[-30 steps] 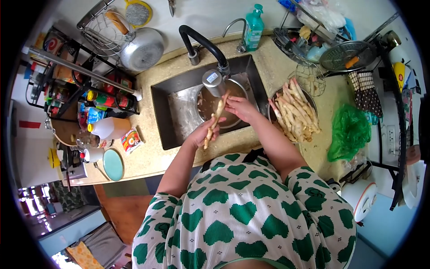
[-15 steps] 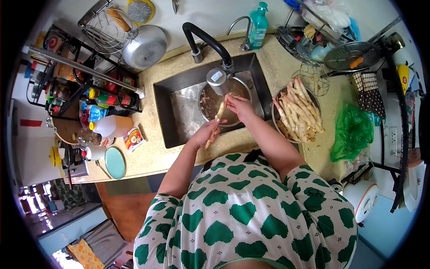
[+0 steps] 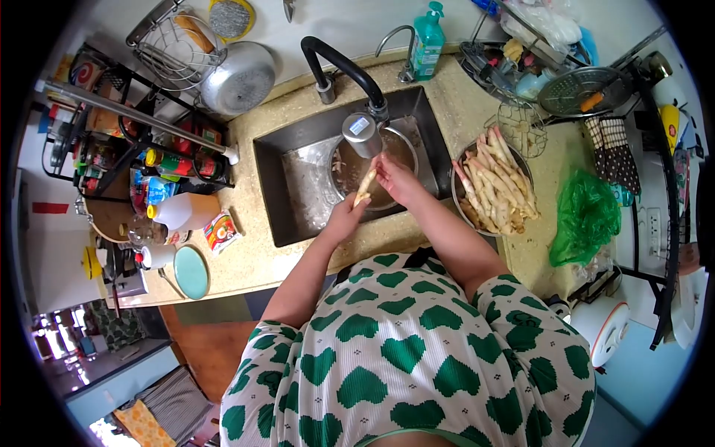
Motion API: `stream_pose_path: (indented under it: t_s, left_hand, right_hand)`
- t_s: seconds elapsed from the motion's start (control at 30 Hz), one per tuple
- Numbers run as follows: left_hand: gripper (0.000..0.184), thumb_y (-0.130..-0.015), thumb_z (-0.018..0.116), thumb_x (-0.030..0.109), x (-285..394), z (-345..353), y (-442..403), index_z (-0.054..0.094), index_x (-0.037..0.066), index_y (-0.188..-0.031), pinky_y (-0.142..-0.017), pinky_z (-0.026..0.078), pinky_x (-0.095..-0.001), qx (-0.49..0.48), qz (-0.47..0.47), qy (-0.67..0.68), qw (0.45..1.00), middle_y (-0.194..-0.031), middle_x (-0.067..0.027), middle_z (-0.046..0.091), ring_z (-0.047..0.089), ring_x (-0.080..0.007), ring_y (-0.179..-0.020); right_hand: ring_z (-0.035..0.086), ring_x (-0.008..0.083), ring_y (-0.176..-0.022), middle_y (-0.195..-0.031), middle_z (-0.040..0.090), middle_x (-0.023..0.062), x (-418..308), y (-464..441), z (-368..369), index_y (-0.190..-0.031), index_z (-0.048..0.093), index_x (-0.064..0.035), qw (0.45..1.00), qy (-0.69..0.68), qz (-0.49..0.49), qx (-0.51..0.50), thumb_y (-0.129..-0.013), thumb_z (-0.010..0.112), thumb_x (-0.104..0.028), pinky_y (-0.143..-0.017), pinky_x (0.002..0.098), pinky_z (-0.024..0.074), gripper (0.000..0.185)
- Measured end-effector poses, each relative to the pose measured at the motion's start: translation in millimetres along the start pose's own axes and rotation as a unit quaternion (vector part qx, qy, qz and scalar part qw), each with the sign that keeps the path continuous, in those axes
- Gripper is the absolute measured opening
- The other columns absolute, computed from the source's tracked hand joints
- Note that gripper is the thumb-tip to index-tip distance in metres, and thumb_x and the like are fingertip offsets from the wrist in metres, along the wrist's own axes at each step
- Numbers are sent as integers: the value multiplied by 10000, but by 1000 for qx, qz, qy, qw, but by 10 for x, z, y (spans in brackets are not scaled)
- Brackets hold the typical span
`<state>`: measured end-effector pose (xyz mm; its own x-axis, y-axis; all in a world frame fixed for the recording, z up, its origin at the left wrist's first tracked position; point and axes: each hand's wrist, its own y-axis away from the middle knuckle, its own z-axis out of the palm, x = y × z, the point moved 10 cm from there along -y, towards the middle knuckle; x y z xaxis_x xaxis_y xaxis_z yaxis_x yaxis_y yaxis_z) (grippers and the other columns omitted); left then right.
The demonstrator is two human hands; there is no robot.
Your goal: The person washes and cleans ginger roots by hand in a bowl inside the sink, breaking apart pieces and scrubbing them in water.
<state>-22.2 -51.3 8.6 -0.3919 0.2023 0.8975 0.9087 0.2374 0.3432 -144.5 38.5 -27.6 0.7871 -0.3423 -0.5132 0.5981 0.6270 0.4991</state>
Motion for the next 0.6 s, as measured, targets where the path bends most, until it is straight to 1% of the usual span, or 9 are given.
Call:
stream_pose_path:
  t_s: [0.03, 0.13, 0.23, 0.33, 0.37, 0.43, 0.47, 0.53, 0.6]
  left_hand:
    - [294, -980, 555, 369, 1, 28, 5, 556, 75, -964, -431, 359, -257, -14, -2, 1, 1000, -571, 23, 450, 422, -88, -449]
    - [310, -969, 569, 387, 23, 130, 136, 543, 78, -987, -454, 368, -255, -75, -101, 115, 985, -609, 27, 451, 423, -79, -491]
    - [302, -946, 618, 360, 186, 86, 154, 525, 81, -1012, -518, 382, -240, -53, -59, 77, 994, -698, 16, 470, 449, -69, -590]
    - [328, -921, 663, 321, 115, 7, 37, 516, 58, -1050, -589, 399, -242, 39, 37, 107, 993, -795, -2, 493, 473, -86, -683]
    - [321, -928, 657, 267, 187, -117, 68, 506, 26, -1078, -625, 412, -255, 113, 110, -73, 985, -829, -32, 507, 486, -121, -698]
    - [296, -955, 613, 256, 170, -106, 62, 502, 17, -1087, -628, 421, -267, 156, 157, -110, 969, -823, -45, 507, 487, -135, -691]
    - [284, -968, 592, 251, 164, -94, 67, 499, 12, -1092, -630, 426, -273, 178, 180, -128, 959, -820, -51, 507, 488, -142, -688]
    - [228, -1030, 431, 228, 113, -63, 66, 516, 23, -1084, -633, 439, -283, 117, 64, 17, 991, -816, -76, 558, 507, -137, -690]
    - [344, -1033, 348, 303, -49, -82, -9, 533, 16, -1072, -626, 440, -290, 85, 53, 87, 991, -807, -74, 580, 518, -139, -672]
  right_hand:
    - [601, 95, -939, -966, 642, -11, 4, -22, 2, -1069, 631, -109, 1000, 12, -6, -20, -980, 569, -252, -858, 231, 474, 180]
    - [595, 91, -899, -956, 639, -9, 17, -57, -37, -1057, 631, -107, 1000, -15, -13, 10, -994, 541, -243, -827, 238, 479, 175]
    - [594, 97, -872, -944, 637, -1, 44, -76, 5, -1046, 634, -101, 999, -28, -8, -16, -992, 542, -203, -800, 244, 482, 148]
    - [581, 104, -849, -926, 624, -4, 59, -80, -2, -1007, 635, -97, 999, -36, -30, 10, -966, 572, -142, -746, 240, 474, 87]
    - [579, 106, -833, -917, 623, 1, 49, -96, 49, -999, 629, -94, 999, -25, -37, -15, -968, 560, -125, -739, 237, 473, 81]
    - [574, 111, -803, -899, 622, 12, 31, -156, 99, -983, 617, -89, 996, -1, -52, -66, -972, 537, -90, -726, 232, 470, 82]
    - [570, 112, -794, -894, 618, 13, 77, -189, 28, -978, 614, -88, 998, -15, -34, -45, -968, 537, -80, -710, 231, 467, 79]
    - [562, 113, -776, -883, 612, 16, 120, -165, -7, -966, 608, -86, 999, -43, 3, -2, -961, 537, -60, -679, 229, 460, 76]
    - [565, 112, -782, -885, 607, 17, 166, -93, 5, -999, 603, -100, 998, -48, 31, 29, -955, 540, -58, -688, 238, 465, 88]
